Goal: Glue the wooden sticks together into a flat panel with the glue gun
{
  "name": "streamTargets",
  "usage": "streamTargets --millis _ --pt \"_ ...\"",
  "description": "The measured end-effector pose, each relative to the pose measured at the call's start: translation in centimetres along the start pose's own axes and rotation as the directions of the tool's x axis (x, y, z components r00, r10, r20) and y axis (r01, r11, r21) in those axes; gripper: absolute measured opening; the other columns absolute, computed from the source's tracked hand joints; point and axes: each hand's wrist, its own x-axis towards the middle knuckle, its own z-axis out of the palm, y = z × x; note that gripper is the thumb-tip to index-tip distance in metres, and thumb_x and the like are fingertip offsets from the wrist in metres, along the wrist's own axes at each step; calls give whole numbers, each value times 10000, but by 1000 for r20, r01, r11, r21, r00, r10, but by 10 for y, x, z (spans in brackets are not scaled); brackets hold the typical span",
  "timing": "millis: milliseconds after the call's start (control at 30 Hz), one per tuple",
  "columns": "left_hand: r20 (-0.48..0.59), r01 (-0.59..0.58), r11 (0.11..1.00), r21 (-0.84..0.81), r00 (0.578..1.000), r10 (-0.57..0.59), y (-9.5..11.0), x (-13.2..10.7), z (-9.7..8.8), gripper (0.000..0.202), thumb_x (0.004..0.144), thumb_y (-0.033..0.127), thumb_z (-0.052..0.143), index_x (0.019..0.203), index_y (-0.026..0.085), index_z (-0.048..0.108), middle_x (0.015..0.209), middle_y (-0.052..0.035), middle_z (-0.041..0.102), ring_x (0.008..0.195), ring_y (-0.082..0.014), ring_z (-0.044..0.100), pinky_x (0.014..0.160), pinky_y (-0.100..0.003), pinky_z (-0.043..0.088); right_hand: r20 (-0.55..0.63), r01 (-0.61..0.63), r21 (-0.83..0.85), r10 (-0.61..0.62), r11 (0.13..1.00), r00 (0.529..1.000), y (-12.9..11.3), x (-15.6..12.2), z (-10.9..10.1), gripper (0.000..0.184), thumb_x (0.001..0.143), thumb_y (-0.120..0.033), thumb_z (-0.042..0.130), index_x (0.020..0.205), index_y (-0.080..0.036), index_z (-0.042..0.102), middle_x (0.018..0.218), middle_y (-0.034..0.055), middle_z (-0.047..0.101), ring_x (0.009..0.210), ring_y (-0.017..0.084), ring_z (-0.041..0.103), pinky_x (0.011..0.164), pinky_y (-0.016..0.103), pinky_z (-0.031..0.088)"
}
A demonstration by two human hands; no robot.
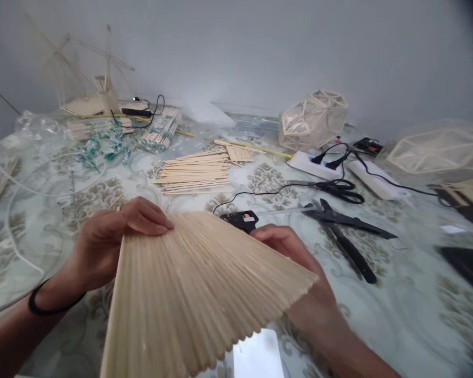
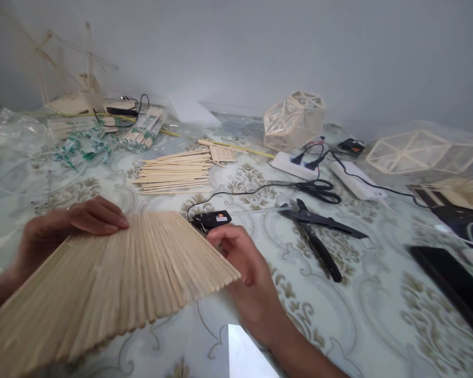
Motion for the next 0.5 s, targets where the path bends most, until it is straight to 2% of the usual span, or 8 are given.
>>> streamTargets --millis 67,133,200,267,333,400,467,500 --pt "2 -77 983 168 997 77 1 2 -1 204 970 506 667 905 321 722 918 -5 778 878 -219 667 846 -414 522 64 -242 125 236 962 970 2 3 2 345 905 -612 701 991 -281 745 875 42 654 768 201 582 662 295 498" --pt "55 -162 936 312 987 152 -2 3 -2 113 988 392 656 917 308 685 939 1 772 877 -216 625 861 -423 498 150 -420 242 394 875 907 5 4 3 440 914 -674 644 931 -245 738 753 26 617 665 176 541 588 275 463" --pt "111 -249 875 415 969 222 -5 1 -2 59 976 260 652 926 288 669 998 -11 762 938 -229 603 891 -434 491 211 -499 289 454 817 865 6 4 4 411 887 -637 708 936 -230 734 722 9 608 632 154 529 564 251 443" --pt "125 -284 814 506 959 256 -10 -2 0 95 943 182 671 915 273 675 1124 -34 726 1057 -254 577 959 -463 480 255 -518 276 458 810 852 7 4 5 306 858 -500 807 999 -238 736 758 -9 630 655 131 554 593 224 447" --pt "102 -229 788 572 973 208 -14 -4 4 112 913 170 707 954 272 688 1283 -55 643 1183 -283 544 1041 -506 458 301 -515 256 439 818 847 6 3 6 280 860 -391 831 1078 -247 730 798 -19 641 725 124 594 654 210 465" --pt "27 -111 823 557 993 115 -18 -5 8 262 866 199 763 1099 281 675 1407 -81 537 1265 -302 527 1080 -516 466 343 -493 243 401 835 849 6 3 7 291 889 -358 811 1139 -247 712 824 -20 644 783 122 613 692 205 473" --pt "-87 35 920 390 996 -1 -23 -4 10 411 868 235 752 1252 280 611 1421 -101 516 1263 -289 562 1026 -458 536 360 -469 225 374 854 855 7 3 7 285 920 -347 788 1170 -254 689 857 -23 648 792 112 611 682 195 468" --pt "-138 121 960 254 986 -88 -24 -3 10 415 896 253 720 1289 276 586 1382 -101 549 1217 -267 603 969 -413 572 357 -455 221 362 863 861 8 3 7 271 932 -343 779 1170 -261 679 862 -28 646 779 103 604 669 188 463"
